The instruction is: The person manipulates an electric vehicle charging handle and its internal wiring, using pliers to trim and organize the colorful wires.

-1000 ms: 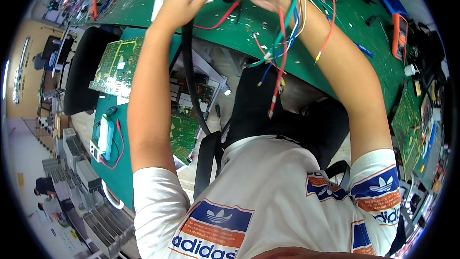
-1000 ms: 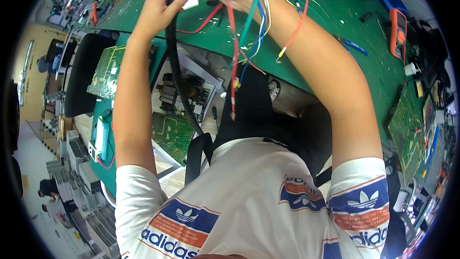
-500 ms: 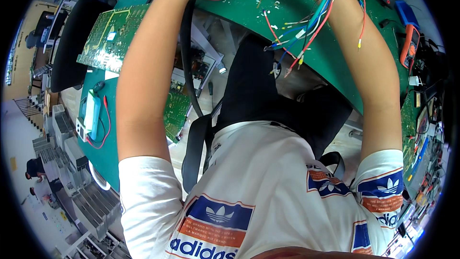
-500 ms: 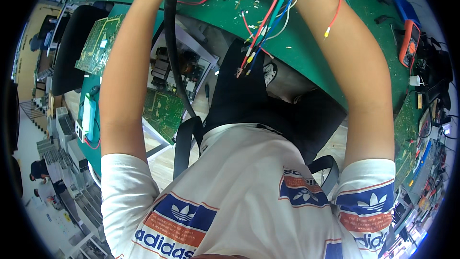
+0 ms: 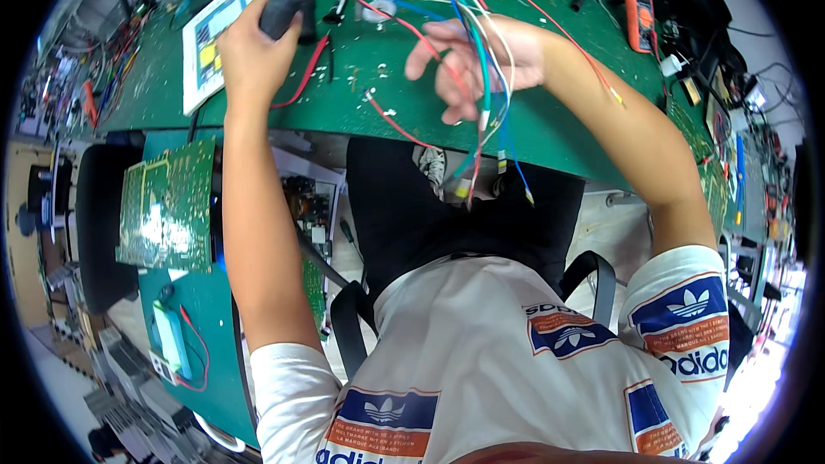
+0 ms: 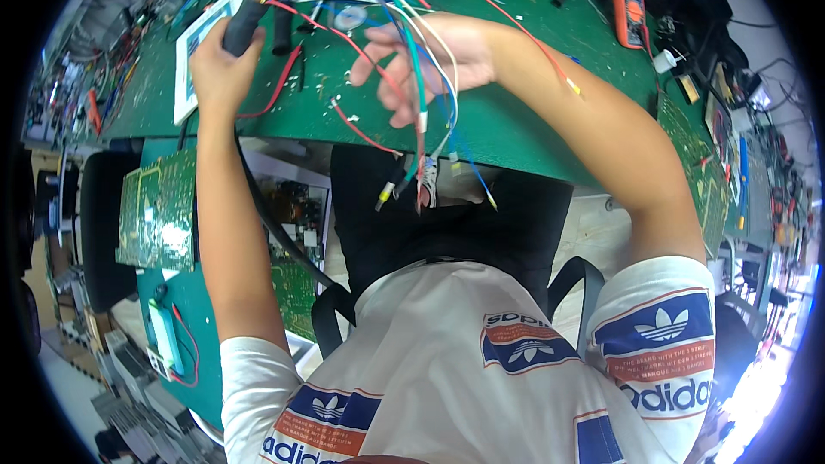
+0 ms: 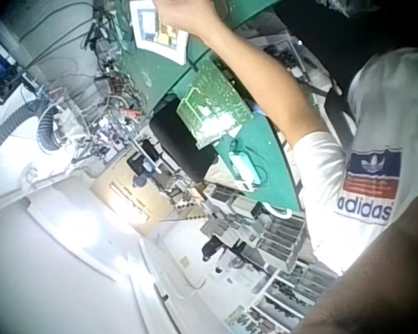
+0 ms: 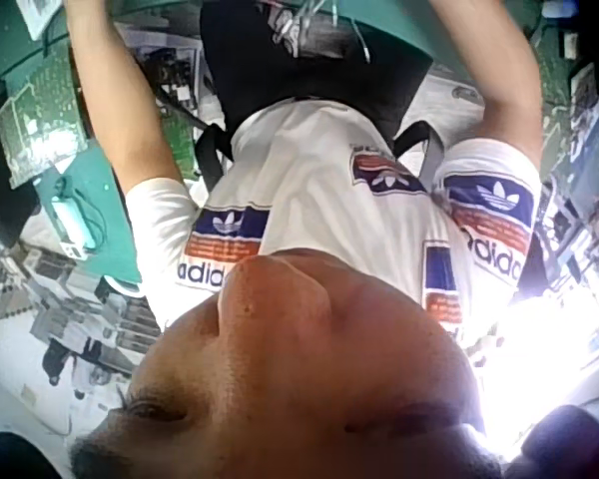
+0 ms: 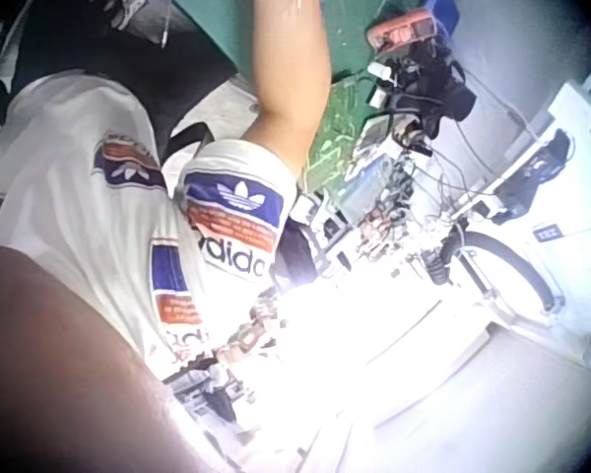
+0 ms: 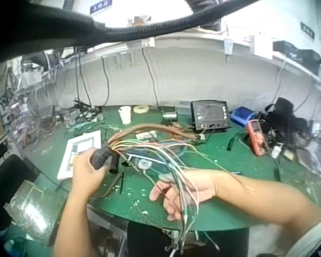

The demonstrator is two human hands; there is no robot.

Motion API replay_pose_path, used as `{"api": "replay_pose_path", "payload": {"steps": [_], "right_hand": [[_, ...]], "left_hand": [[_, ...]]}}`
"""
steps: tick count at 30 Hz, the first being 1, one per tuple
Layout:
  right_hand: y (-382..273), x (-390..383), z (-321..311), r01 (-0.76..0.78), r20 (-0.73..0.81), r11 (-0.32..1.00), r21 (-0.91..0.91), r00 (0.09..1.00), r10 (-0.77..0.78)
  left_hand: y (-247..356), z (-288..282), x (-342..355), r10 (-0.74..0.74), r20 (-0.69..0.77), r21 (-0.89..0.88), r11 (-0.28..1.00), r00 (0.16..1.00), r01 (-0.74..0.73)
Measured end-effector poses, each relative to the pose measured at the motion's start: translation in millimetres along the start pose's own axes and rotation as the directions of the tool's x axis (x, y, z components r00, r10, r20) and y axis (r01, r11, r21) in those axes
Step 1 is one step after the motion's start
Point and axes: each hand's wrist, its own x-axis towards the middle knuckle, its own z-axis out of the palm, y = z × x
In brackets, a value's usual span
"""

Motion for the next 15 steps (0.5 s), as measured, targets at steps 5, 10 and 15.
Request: {"api": "replay_pose_path", "payload": {"steps": [5,10,15], "right_hand": [[3,-75,-9,0.207,-0.132,0.978,0.018,0.97,-0.203],[6,-111,-17,-0.063,-0.433,0.687,-0.724,0.817,-0.381],[26,-119,-36,-0.473,-0.335,0.045,-0.88,0.549,-0.766]], "left_hand": [[8,5,3,-0.034,0.116,0.029,0.999,0.993,0.031],[13,11,-1,-0.035,0.187,0.119,0.993,0.982,0.013],[19,18,-3,0.131,0.179,0.1,0.984,0.975,-0.15]]}}
